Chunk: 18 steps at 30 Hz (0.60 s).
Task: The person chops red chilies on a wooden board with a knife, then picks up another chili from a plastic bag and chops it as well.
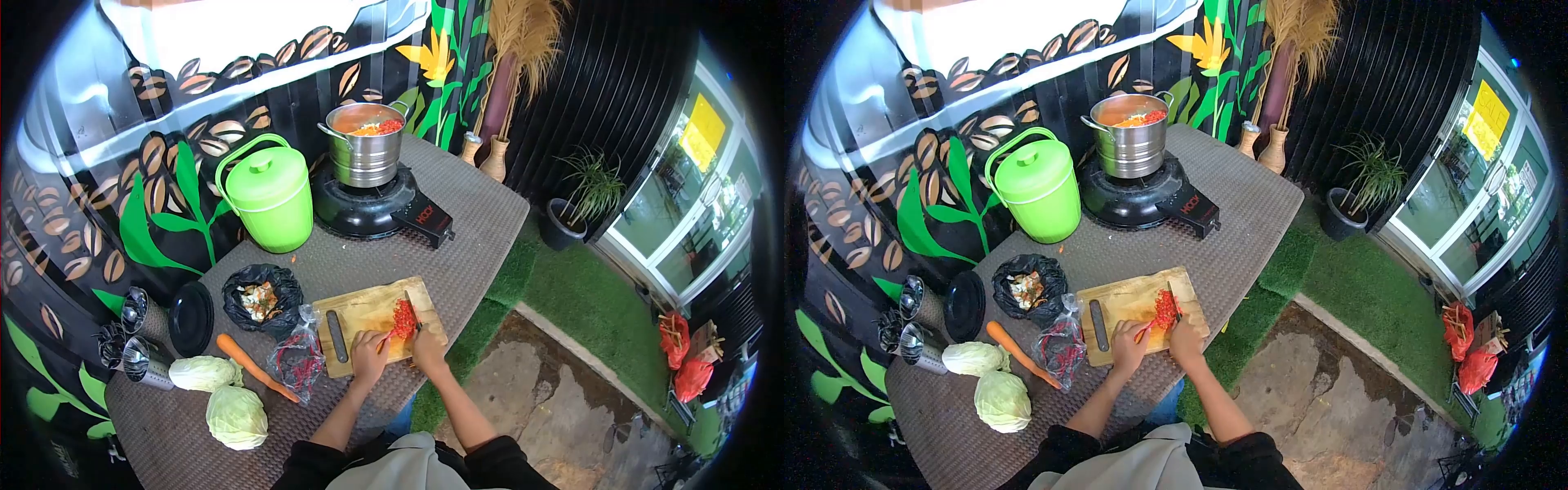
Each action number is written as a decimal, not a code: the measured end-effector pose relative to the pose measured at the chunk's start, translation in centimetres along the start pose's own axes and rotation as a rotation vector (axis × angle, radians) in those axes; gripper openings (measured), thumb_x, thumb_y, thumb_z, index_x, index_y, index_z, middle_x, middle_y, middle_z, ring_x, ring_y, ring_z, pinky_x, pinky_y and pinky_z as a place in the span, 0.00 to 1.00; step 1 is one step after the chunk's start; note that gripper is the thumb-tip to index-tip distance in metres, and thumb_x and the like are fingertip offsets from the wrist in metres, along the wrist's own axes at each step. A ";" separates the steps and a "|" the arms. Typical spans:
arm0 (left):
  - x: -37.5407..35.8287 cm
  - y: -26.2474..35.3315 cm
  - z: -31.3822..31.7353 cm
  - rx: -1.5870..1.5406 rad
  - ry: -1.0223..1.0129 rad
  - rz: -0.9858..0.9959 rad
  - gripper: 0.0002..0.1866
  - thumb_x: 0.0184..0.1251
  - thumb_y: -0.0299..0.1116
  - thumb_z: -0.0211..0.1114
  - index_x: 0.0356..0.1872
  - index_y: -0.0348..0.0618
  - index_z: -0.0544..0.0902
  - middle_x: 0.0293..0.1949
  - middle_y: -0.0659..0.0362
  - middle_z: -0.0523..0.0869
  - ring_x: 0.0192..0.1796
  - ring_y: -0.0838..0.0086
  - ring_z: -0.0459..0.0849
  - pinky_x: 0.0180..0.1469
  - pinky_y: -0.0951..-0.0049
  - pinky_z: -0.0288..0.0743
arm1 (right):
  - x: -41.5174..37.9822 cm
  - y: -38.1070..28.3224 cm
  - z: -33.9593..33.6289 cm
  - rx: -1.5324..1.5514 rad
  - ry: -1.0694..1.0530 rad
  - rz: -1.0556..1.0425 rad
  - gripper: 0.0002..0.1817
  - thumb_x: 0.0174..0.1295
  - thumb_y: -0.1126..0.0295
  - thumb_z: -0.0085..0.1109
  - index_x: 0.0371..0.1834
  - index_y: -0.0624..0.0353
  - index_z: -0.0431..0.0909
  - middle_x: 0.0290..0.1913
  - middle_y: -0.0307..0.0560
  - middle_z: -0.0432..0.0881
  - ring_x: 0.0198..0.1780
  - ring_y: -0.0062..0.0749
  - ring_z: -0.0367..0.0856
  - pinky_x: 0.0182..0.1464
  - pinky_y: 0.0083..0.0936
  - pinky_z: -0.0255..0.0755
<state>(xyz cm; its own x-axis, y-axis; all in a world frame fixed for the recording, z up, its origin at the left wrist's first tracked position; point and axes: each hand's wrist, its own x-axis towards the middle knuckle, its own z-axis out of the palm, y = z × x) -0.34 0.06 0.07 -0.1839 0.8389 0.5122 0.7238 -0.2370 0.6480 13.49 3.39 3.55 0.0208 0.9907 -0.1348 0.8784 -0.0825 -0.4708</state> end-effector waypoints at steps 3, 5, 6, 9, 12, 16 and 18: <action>0.0 0.1 0.1 0.018 0.009 -0.004 0.07 0.54 0.29 0.66 0.35 0.43 0.86 0.33 0.59 0.83 0.40 0.64 0.78 0.45 0.66 0.73 | 0.1 -0.5 1.0 -0.013 0.013 0.058 0.17 0.64 0.65 0.47 0.48 0.68 0.65 0.35 0.66 0.82 0.38 0.55 0.83 0.42 0.46 0.77; 0.1 0.3 -0.1 -0.008 -0.025 -0.052 0.08 0.55 0.29 0.67 0.36 0.42 0.86 0.34 0.57 0.83 0.42 0.63 0.78 0.45 0.67 0.73 | 1.2 0.5 1.9 -0.040 0.034 -0.021 0.15 0.61 0.67 0.48 0.46 0.68 0.68 0.34 0.66 0.82 0.40 0.56 0.83 0.42 0.45 0.77; 0.2 0.3 0.0 -0.012 -0.025 -0.047 0.08 0.55 0.29 0.67 0.36 0.42 0.86 0.34 0.57 0.83 0.42 0.63 0.78 0.45 0.67 0.73 | 2.3 1.2 1.6 -0.040 0.040 -0.019 0.15 0.61 0.67 0.48 0.46 0.68 0.68 0.34 0.66 0.82 0.40 0.56 0.83 0.42 0.45 0.77; 0.0 0.2 0.0 -0.007 -0.021 -0.030 0.08 0.55 0.29 0.67 0.36 0.42 0.86 0.34 0.57 0.83 0.41 0.63 0.78 0.45 0.67 0.73 | 3.3 0.4 -3.0 0.047 -0.280 -0.015 0.15 0.64 0.65 0.48 0.37 0.69 0.76 0.36 0.68 0.81 0.42 0.60 0.81 0.43 0.45 0.76; 0.1 0.3 0.1 -0.020 -0.017 -0.029 0.08 0.55 0.29 0.66 0.37 0.42 0.86 0.34 0.57 0.83 0.41 0.62 0.78 0.45 0.66 0.73 | 1.0 1.7 -0.6 -0.017 -0.185 -0.096 0.19 0.67 0.61 0.45 0.42 0.70 0.73 0.36 0.68 0.81 0.42 0.62 0.81 0.43 0.47 0.76; -0.1 0.0 0.4 -0.007 -0.007 -0.044 0.08 0.55 0.29 0.67 0.36 0.42 0.86 0.34 0.57 0.83 0.41 0.63 0.78 0.44 0.66 0.73 | -3.0 -0.4 0.2 0.108 -0.095 0.159 0.20 0.68 0.59 0.43 0.50 0.68 0.64 0.41 0.72 0.79 0.46 0.65 0.78 0.48 0.53 0.72; -0.3 -0.2 0.3 0.000 -0.016 -0.041 0.08 0.55 0.29 0.67 0.36 0.42 0.86 0.33 0.57 0.82 0.41 0.63 0.78 0.44 0.67 0.73 | -1.2 1.5 1.3 0.066 -0.056 0.046 0.20 0.68 0.59 0.44 0.48 0.69 0.65 0.38 0.72 0.79 0.42 0.62 0.80 0.43 0.51 0.74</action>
<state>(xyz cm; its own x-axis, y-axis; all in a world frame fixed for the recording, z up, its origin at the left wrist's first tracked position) -0.27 -0.02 -0.42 -0.2025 0.8558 0.4761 0.7158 -0.2025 0.6683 14.13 1.89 1.86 0.0322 0.9781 -0.2058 0.8436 -0.1370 -0.5191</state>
